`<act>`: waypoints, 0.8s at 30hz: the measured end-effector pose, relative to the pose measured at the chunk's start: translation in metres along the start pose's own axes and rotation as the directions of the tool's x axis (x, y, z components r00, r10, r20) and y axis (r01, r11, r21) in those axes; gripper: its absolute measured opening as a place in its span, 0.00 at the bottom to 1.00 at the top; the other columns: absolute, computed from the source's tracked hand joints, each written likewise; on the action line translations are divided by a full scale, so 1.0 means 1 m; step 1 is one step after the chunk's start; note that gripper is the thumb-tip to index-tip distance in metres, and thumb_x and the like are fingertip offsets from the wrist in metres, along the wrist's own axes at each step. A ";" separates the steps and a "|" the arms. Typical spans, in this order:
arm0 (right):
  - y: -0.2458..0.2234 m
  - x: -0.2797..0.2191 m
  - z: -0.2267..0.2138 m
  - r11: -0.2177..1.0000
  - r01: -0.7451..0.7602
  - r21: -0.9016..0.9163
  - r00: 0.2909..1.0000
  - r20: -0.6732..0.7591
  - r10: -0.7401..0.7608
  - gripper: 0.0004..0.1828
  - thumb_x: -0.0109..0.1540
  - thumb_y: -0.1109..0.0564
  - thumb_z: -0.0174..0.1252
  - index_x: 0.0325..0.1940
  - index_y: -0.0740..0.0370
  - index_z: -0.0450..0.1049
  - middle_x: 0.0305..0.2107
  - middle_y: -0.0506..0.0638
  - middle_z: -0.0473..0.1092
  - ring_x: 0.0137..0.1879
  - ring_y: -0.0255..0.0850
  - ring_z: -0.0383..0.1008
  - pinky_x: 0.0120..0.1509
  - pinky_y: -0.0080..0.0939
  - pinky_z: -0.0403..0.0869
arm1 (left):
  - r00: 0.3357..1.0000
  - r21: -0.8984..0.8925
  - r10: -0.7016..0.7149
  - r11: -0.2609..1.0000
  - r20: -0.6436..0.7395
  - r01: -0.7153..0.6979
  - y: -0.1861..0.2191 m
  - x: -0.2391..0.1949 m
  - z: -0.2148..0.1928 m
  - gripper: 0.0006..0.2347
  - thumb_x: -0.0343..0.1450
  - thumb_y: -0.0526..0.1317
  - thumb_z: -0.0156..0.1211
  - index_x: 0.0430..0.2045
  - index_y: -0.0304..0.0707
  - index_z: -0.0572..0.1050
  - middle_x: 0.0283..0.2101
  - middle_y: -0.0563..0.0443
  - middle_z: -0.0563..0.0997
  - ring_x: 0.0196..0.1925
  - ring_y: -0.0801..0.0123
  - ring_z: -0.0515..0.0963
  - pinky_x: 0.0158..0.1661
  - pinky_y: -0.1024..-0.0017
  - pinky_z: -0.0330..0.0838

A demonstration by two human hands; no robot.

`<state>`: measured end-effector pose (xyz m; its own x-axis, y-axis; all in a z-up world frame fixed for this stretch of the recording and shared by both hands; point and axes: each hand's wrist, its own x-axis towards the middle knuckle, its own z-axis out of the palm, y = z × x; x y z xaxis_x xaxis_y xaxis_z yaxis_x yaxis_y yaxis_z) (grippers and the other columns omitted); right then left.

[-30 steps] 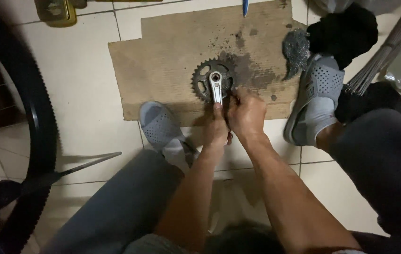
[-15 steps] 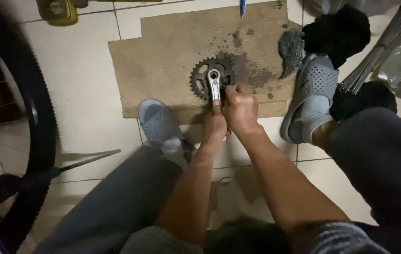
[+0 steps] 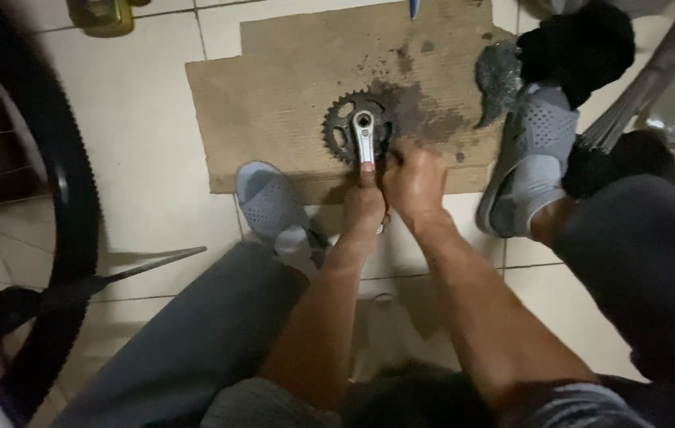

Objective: The person cleans a bicycle chainring placed on a piece of cardboard on the floor. They use a wrench to hold the chainring steady while scrubbing it with a small metal tool and a cloth to remove dirt and grime.

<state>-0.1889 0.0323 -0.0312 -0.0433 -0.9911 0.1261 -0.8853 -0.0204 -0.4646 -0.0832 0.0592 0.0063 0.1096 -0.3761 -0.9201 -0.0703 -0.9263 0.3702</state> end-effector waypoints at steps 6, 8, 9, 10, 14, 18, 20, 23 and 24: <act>-0.009 0.001 -0.006 1.000 -0.016 -0.021 0.999 0.044 0.017 0.03 0.53 0.62 0.65 0.30 0.57 0.80 0.20 0.54 0.71 0.32 0.58 0.76 0.34 0.54 0.75 | 1.000 -0.145 -0.014 0.989 0.013 0.015 -0.006 0.009 0.008 0.31 0.75 0.65 0.35 0.26 0.32 0.75 0.17 0.40 0.74 0.13 0.56 0.74 0.13 0.60 0.72; -0.003 0.004 0.001 0.999 -0.018 -0.042 0.999 0.043 0.020 0.02 0.53 0.60 0.65 0.30 0.56 0.81 0.21 0.55 0.72 0.32 0.59 0.76 0.35 0.56 0.75 | 1.000 -0.119 -0.007 0.993 -0.012 0.005 -0.001 0.003 0.004 0.32 0.75 0.64 0.35 0.24 0.32 0.76 0.17 0.40 0.75 0.14 0.57 0.75 0.14 0.62 0.72; 0.000 0.007 0.003 0.998 -0.019 -0.061 0.999 0.036 0.021 0.02 0.54 0.57 0.66 0.31 0.55 0.83 0.23 0.56 0.73 0.32 0.60 0.77 0.35 0.57 0.76 | 0.999 -0.091 0.006 0.996 -0.038 -0.009 0.004 -0.001 0.003 0.32 0.75 0.64 0.34 0.22 0.32 0.77 0.18 0.39 0.76 0.16 0.57 0.77 0.15 0.63 0.71; 0.001 -0.003 -0.004 0.998 -0.020 -0.067 0.999 0.037 0.022 0.02 0.54 0.57 0.66 0.31 0.55 0.83 0.23 0.56 0.73 0.32 0.60 0.77 0.35 0.57 0.76 | 0.999 -0.092 0.005 0.996 -0.032 -0.008 0.001 -0.004 0.006 0.32 0.75 0.64 0.34 0.22 0.32 0.77 0.18 0.39 0.76 0.16 0.57 0.77 0.15 0.63 0.71; -0.010 -0.004 -0.004 0.999 -0.006 -0.050 0.996 0.091 0.011 0.04 0.53 0.60 0.66 0.32 0.55 0.81 0.22 0.56 0.74 0.33 0.59 0.77 0.36 0.56 0.76 | 1.000 -0.008 0.000 1.000 0.001 0.000 -0.002 0.005 -0.001 0.32 0.75 0.64 0.33 0.22 0.34 0.77 0.19 0.39 0.78 0.18 0.57 0.80 0.19 0.60 0.74; 0.012 0.014 0.011 0.993 -0.045 -0.110 0.993 0.101 0.056 0.03 0.54 0.55 0.64 0.31 0.52 0.82 0.22 0.52 0.73 0.33 0.55 0.77 0.38 0.53 0.77 | 0.999 -0.140 0.032 0.990 -0.007 -0.033 0.000 -0.005 0.003 0.30 0.77 0.60 0.35 0.24 0.29 0.74 0.17 0.37 0.74 0.14 0.55 0.75 0.14 0.63 0.70; -0.004 0.006 -0.008 0.989 -0.133 -0.069 0.972 0.187 0.144 0.06 0.55 0.56 0.62 0.34 0.55 0.82 0.25 0.56 0.75 0.37 0.59 0.78 0.43 0.58 0.76 | 1.000 -0.097 0.023 0.995 -0.011 -0.024 0.005 -0.010 -0.003 0.30 0.77 0.60 0.34 0.25 0.29 0.75 0.16 0.38 0.74 0.14 0.56 0.75 0.14 0.64 0.70; -0.010 -0.001 -0.016 0.990 -0.144 -0.007 0.972 0.188 0.143 0.06 0.55 0.60 0.62 0.35 0.58 0.82 0.26 0.60 0.76 0.40 0.62 0.78 0.44 0.60 0.75 | 1.000 -0.044 0.005 0.999 0.016 -0.005 0.003 -0.001 0.000 0.31 0.77 0.62 0.31 0.31 0.29 0.76 0.18 0.39 0.75 0.15 0.57 0.76 0.16 0.64 0.71; -0.010 -0.006 -0.016 0.998 -0.063 0.026 0.992 0.108 0.060 0.05 0.54 0.62 0.65 0.33 0.57 0.82 0.25 0.60 0.76 0.38 0.63 0.78 0.40 0.58 0.76 | 0.999 -0.031 -0.012 0.999 0.033 0.014 -0.002 0.003 0.004 0.33 0.77 0.63 0.29 0.36 0.28 0.76 0.20 0.38 0.77 0.16 0.57 0.77 0.17 0.63 0.72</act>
